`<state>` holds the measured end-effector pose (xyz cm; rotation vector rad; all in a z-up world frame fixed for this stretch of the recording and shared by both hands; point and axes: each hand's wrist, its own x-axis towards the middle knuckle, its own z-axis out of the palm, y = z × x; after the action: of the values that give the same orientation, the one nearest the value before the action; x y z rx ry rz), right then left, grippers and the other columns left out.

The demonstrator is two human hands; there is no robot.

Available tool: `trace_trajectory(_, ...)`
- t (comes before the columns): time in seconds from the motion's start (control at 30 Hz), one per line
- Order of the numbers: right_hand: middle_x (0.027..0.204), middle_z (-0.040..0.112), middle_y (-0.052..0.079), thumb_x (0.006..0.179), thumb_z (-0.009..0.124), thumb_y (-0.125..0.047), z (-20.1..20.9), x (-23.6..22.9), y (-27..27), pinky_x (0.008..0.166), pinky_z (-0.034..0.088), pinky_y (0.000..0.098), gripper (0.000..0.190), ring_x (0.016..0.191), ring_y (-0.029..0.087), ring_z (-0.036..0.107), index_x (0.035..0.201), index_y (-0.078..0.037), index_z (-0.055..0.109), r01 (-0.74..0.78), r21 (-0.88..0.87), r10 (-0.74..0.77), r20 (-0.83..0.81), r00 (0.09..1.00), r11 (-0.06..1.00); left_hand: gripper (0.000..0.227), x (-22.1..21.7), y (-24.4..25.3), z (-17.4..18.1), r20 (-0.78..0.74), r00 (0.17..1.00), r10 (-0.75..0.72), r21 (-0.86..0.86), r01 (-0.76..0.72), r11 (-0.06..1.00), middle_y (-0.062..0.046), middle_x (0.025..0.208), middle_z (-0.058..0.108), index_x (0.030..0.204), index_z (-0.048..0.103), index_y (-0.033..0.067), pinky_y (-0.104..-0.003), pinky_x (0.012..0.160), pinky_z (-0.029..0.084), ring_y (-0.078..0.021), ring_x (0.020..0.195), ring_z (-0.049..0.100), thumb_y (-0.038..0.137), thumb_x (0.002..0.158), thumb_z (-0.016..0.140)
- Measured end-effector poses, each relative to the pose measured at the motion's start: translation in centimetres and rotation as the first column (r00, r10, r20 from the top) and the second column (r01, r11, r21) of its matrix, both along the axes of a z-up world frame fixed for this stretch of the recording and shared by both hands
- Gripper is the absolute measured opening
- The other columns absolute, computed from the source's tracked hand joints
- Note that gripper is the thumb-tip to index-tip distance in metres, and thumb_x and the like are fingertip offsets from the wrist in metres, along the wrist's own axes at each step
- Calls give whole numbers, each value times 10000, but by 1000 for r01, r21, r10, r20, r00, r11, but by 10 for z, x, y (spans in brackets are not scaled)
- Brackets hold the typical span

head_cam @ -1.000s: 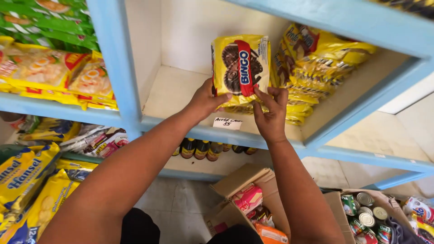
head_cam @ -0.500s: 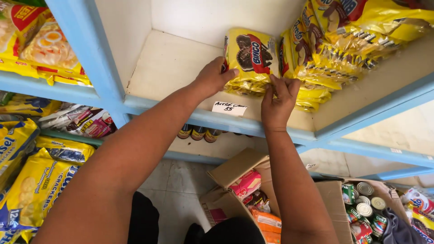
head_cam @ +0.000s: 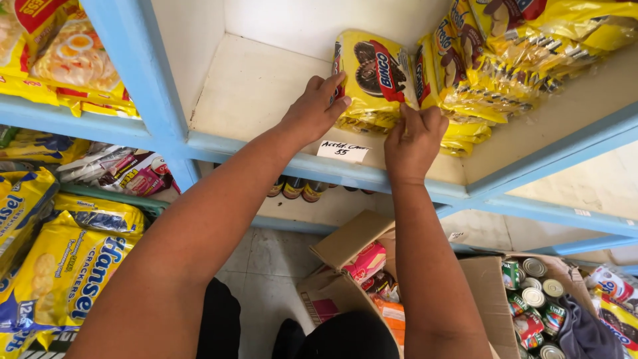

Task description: The person is stocking shelves in a small store. They pick up various packaged food items, including biscuits and crackers, from a cardboard box on the floor and place them onto the blue metal shelves. The person also moves a green plastic basket and handles a plastic bag during the process.

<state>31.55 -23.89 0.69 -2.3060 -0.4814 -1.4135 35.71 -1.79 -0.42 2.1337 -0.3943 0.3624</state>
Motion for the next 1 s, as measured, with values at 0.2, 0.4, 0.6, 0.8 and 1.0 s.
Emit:
trace_trajectory(0.2, 1027, 539, 120, 817, 702, 26, -19, -20, -54, 939, 480, 444, 342, 1027, 323, 540, 1145, -62, 750, -109, 110, 115, -46, 992, 988, 433, 21, 15, -47, 308, 941, -139, -63, 165, 984, -159, 1306, 527, 1491, 526, 105, -414, 1073, 509, -317, 1197, 589, 246, 1094, 629)
trace_trajectory(0.4, 1164, 562, 132, 967, 754, -5, -93, -134, -196, 951, 477, 420, 322, 1080, 328, 552, 1270, -106, 709, 118, -47, -123, -139, 983, 992, 332, -124, 75, 3, 230, 950, -212, -91, 237, 967, -134, 1392, 419, 1452, 541, 99, -312, 900, 526, -177, 1126, 578, 96, 1128, 614)
trace_trajectory(0.6, 1235, 576, 252, 923, 813, -442, -195, -238, -309, 894, 513, 526, 543, 1115, 432, 589, 1290, -62, 688, 322, -200, -379, -544, 749, 925, 229, -186, 136, -39, 320, 947, 11, 62, -32, 998, -79, 1249, 543, 1318, 606, 37, -275, 986, 485, -188, 1094, 568, 36, 1102, 531)
trace_trajectory(0.8, 1169, 700, 196, 874, 679, -675, -242, -283, -316, 848, 520, 563, 643, 1027, 451, 670, 1135, -88, 710, 450, -421, -573, -769, 283, 787, 155, -228, 110, -17, 531, 847, -17, 79, -29, 996, -154, 1211, 535, 1193, 692, 31, -336, 967, 479, -285, 1124, 565, -67, 1084, 640)
trace_trajectory(1.0, 1124, 711, 190, 932, 697, -633, -246, -350, -302, 850, 520, 543, 573, 1002, 442, 677, 1077, -80, 734, 595, -427, -618, -771, 153, 681, 170, -265, 110, -29, 464, 859, -218, 250, 109, 962, -124, 1124, 609, 1160, 725, 50, -316, 802, 532, -245, 954, 640, -78, 1051, 694)
